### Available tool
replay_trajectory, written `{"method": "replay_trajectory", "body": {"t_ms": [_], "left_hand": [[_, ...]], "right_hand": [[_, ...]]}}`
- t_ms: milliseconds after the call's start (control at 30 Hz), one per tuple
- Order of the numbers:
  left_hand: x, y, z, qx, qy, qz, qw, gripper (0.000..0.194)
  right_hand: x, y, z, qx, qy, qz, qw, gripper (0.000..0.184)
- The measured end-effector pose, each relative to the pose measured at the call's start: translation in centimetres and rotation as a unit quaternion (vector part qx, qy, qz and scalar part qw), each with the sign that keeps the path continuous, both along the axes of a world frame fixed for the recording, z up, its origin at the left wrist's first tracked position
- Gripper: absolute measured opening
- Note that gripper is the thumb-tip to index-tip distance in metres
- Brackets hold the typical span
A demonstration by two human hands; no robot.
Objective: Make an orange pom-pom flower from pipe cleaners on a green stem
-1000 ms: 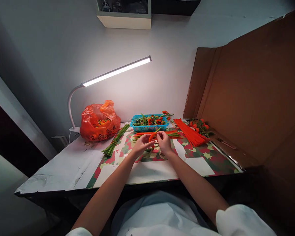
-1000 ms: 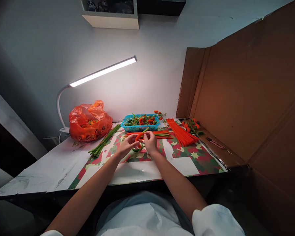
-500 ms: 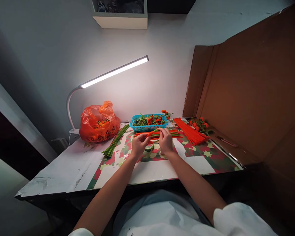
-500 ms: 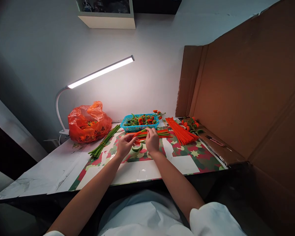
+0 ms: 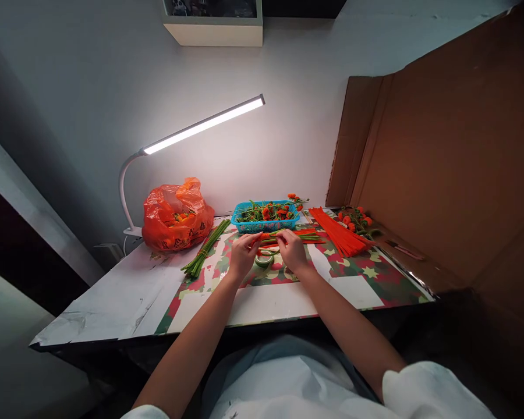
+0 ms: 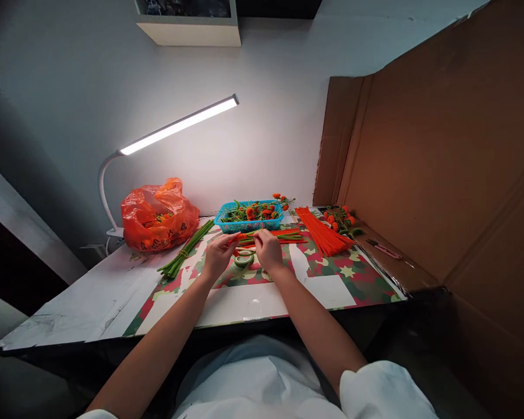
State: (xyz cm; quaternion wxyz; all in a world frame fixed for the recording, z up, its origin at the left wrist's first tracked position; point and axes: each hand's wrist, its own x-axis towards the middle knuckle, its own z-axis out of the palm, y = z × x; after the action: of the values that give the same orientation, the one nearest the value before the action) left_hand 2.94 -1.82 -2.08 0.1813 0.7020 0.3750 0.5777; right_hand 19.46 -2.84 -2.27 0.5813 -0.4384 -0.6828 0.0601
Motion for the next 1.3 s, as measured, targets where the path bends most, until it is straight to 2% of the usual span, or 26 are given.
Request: {"method": "replay_trajectory", "body": {"t_ms": [267, 467, 667, 1067, 1300], "left_hand": [[0.2, -0.1, 0.2, 0.016, 0.042, -0.026, 0.999, 0.013], [0.5, -0.5, 0.2, -0.004, 0.002, 0.0, 1.0, 0.013], [0.4, -0.6, 0.4, 0.003, -0.027, 0.031, 0.999, 0.013], [0.3, -0.4, 0.4, 0.014, -0.009, 0.014, 1.0, 0.011], [0.3, -0.5, 0.1, 0.009, -0.052, 0.078, 0.996, 0.016]], "right_hand": [[-0.4, 0.1, -0.5, -0.033, 0.016, 0.005, 0.999, 0.015], [-0.7, 0.4, -0.5, -0.059, 0.094, -0.023, 0.994, 0.019], [-0.8, 0.3, -0.5, -0.061, 0.123, -0.03, 0.99, 0.02], [-0.6, 0.1, -0.4, -0.049, 0.091, 0.01, 0.995, 0.015], [-1.5, -0.1, -0.5, -0.109, 0.146, 0.047, 0.982, 0.018]]}}
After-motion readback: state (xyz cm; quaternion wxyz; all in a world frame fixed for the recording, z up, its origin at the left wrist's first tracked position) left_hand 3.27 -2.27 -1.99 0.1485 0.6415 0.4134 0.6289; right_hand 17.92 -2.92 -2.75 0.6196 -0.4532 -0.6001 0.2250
